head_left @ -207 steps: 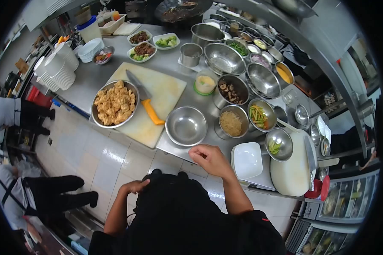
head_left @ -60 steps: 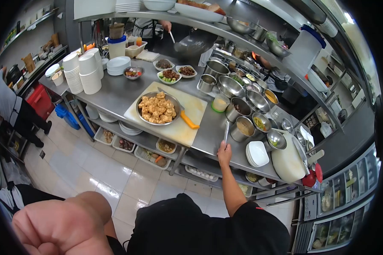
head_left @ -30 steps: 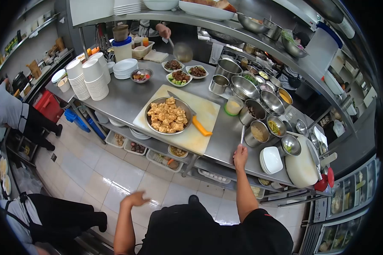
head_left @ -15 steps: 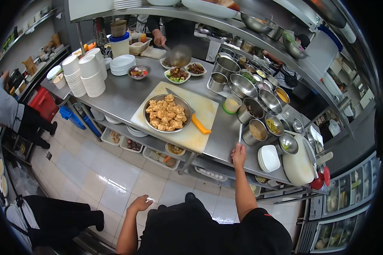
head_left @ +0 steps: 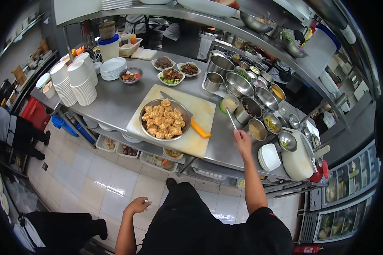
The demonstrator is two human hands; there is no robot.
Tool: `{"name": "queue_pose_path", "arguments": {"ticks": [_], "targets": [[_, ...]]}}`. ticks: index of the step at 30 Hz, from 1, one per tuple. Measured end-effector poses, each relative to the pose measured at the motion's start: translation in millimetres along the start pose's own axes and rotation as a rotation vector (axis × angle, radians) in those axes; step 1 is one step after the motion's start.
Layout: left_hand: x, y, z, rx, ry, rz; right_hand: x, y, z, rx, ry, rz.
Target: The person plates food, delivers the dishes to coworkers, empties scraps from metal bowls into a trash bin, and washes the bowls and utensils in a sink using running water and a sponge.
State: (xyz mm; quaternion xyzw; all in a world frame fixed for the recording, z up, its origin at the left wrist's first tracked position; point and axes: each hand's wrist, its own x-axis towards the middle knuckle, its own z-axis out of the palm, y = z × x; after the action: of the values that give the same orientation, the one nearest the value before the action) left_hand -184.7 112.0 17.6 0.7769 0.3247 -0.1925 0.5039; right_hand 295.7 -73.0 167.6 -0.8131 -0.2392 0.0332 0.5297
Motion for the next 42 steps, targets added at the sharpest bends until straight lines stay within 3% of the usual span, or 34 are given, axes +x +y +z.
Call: {"name": "queue_pose_path", "arguments": {"ticks": [2, 4, 5, 8, 14, 16, 27, 33, 42], "targets": [[-0.9, 35.4, -26.9, -0.454, -0.036, 0.075, 39.2, -24.8, 16.7, -0.067, -0.041, -0.039], [3.2, 73.0, -55.2, -0.562, 0.04, 0.118, 83.1, -44.3, 38.2, -0.26, -0.059, -0.265], [8.0, 90.4, -66.7, -0.673, 0.116, 0.157, 107.7, -56.6, 48.9, -0.335, -0.104, -0.274], [33.1, 134.9, -99.3, -0.769, 0.255, 0.21, 197.5, -66.9, 95.0, -0.614, -0.153, -0.337], [86.1, 190.4, -135.7, -1.016, 0.319, 0.122, 331.3, -48.8, 186.3, -0.822, -0.152, -0.283], [96.7, 201.6, -141.8, -1.058, 0.368, 0.119, 348.6, -53.0, 203.9, -0.987, -0.291, -0.285], [102.6, 216.1, -172.9, -0.985, 0.505, 0.142, 384.3, -44.1, 250.3, -0.992, -0.276, -0.236], [106.5, 200.1, -200.1, -0.952, 0.419, 0.088, 401.5, -46.4, 235.0, -0.879, -0.16, -0.472], [109.7, 169.4, -217.3, -0.964, 0.452, 0.008, 402.1, -61.8, 227.0, -0.657, -0.086, -0.498]]}}
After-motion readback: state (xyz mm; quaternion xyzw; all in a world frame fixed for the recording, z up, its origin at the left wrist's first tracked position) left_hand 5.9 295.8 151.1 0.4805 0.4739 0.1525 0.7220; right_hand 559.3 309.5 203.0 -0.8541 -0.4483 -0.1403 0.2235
